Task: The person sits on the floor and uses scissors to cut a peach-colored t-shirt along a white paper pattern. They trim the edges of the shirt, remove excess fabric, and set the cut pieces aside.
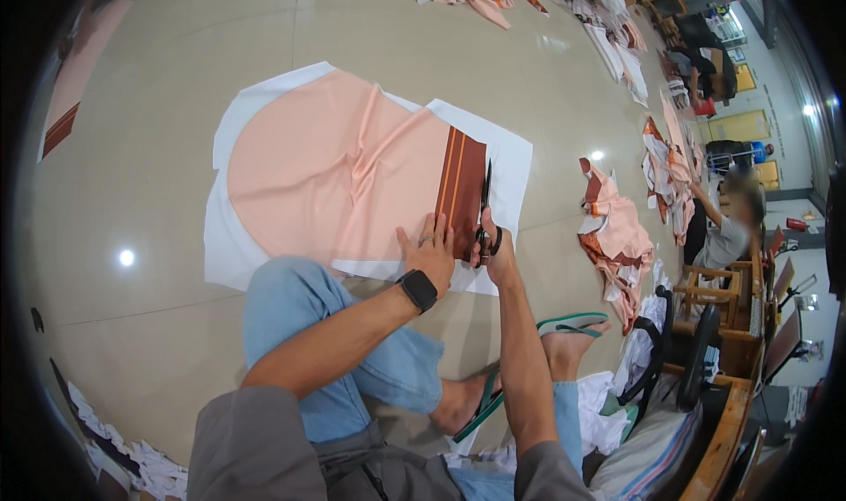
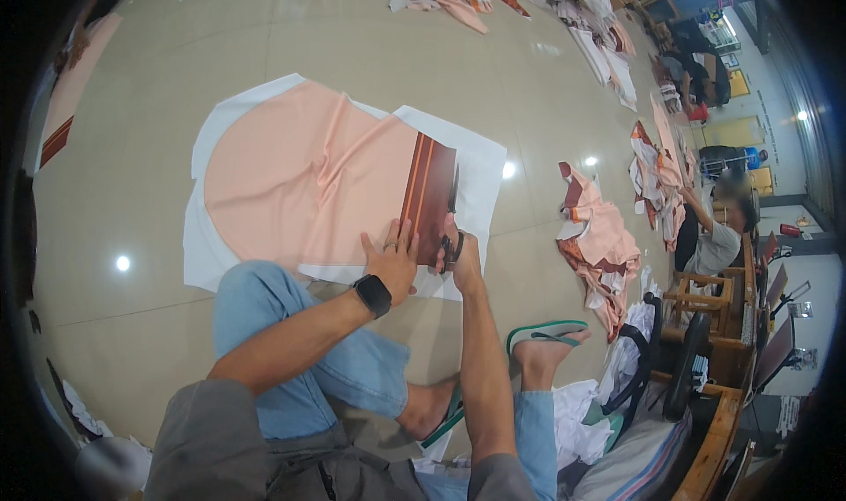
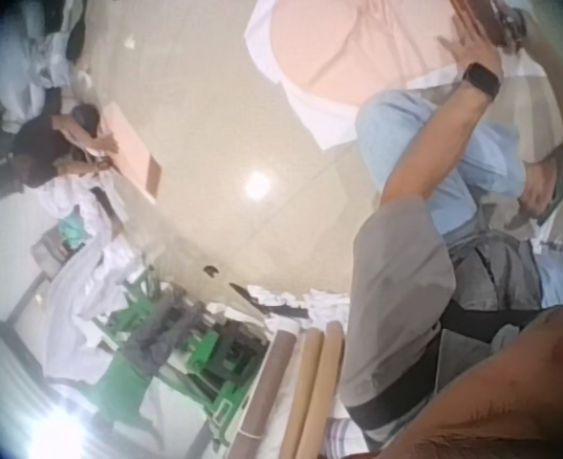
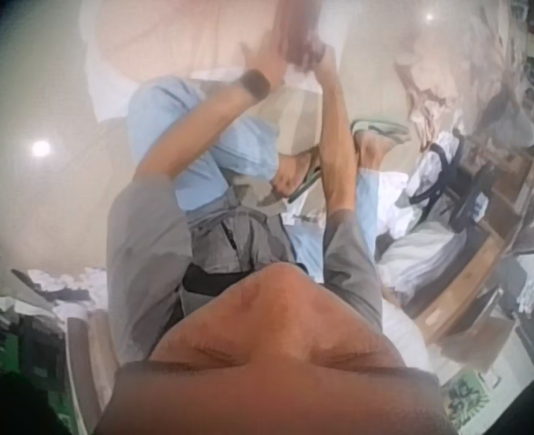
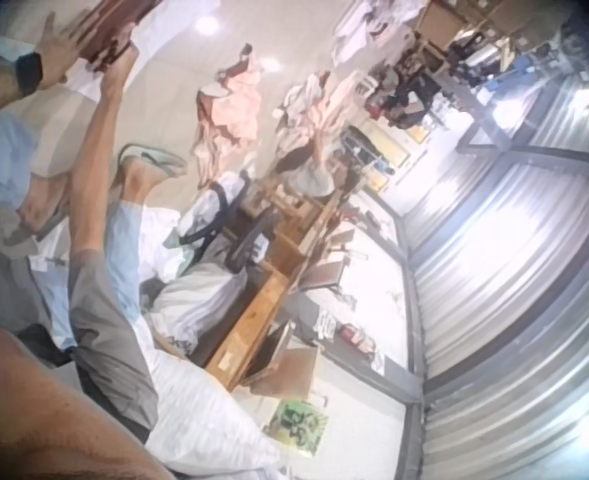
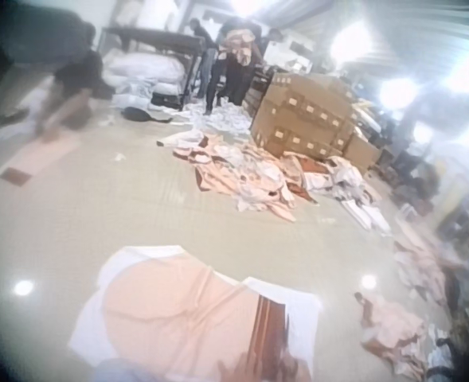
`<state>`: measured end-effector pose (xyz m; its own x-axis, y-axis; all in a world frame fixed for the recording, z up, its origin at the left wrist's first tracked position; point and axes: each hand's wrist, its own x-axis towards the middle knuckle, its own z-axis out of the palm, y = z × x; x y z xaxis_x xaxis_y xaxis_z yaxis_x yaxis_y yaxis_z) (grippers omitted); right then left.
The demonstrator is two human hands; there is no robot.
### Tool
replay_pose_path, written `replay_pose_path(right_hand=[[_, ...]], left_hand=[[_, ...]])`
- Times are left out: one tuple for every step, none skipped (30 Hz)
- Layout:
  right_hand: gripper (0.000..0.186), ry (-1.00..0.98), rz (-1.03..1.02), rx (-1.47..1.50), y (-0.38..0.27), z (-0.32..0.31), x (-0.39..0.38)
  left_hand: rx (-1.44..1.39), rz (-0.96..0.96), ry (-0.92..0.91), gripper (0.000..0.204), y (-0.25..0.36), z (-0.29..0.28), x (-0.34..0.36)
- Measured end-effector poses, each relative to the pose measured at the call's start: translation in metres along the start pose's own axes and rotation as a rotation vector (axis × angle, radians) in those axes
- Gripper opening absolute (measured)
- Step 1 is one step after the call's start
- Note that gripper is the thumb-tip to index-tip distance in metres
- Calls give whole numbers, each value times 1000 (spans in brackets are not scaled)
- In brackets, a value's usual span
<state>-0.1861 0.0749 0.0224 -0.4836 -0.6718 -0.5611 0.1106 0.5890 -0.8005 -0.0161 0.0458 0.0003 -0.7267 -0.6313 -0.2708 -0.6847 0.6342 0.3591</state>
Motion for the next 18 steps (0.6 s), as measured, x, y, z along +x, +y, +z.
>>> replay_pose_path(right_hand=[[71, -3, -5, 9, -3, 0, 3], [72, 20, -17, -29, -5, 1, 7], [73, 35, -24, -68, -4, 3, 12], [74, 51, -31, -106, -3, 5, 16], [73, 60, -41, -136, -3, 5, 18], [73, 73, -47, -164, -2, 6, 19], [73, 86, -54, -192, -1, 6, 19], [73, 62, -47, -136, 0, 4, 19], [73, 38, -44, -78, -3, 4, 18], [72, 14, -41, -19, -5, 4, 17], [71, 21, -33, -11, -8, 4, 18], [69, 31, -29, -1, -13, 4, 21], [68, 41, -24, 9, -17, 5, 24], [68, 33, -25, -8, -20, 4, 27], [68, 25, -26, -26, -21, 3, 31], [68, 18, -26, -43, -22, 2, 35], [68, 35, -46, -94, -22, 3, 39], [69, 54, -64, -146, -20, 3, 43]], left_hand=[[-6, 2, -18, 81, 0, -4, -1], [13, 3, -20, 91, 1, -3, 1], [31, -3, -26, 101, 1, -1, 2], [48, -9, -33, 112, 1, 1, 3], [39, -12, -29, 112, 1, 3, 4], [29, -11, -28, 111, 1, 4, 4], [19, -10, -27, 111, 1, 4, 4], [22, -14, -28, 111, 2, 5, 4], [29, -20, -25, 111, 1, 6, 4], [35, -25, -23, 111, 1, 6, 4], [39, -28, -18, 111, 1, 7, 4], [44, -28, -11, 111, 1, 8, 5], [49, -28, -5, 111, 2, 8, 6], [49, -32, -5, 111, 3, 9, 5], [48, -34, -6, 111, 4, 9, 5], [48, -37, -7, 111, 4, 9, 6], [41, -34, -12, 111, 4, 9, 7], [31, -29, -18, 111, 4, 8, 7]])
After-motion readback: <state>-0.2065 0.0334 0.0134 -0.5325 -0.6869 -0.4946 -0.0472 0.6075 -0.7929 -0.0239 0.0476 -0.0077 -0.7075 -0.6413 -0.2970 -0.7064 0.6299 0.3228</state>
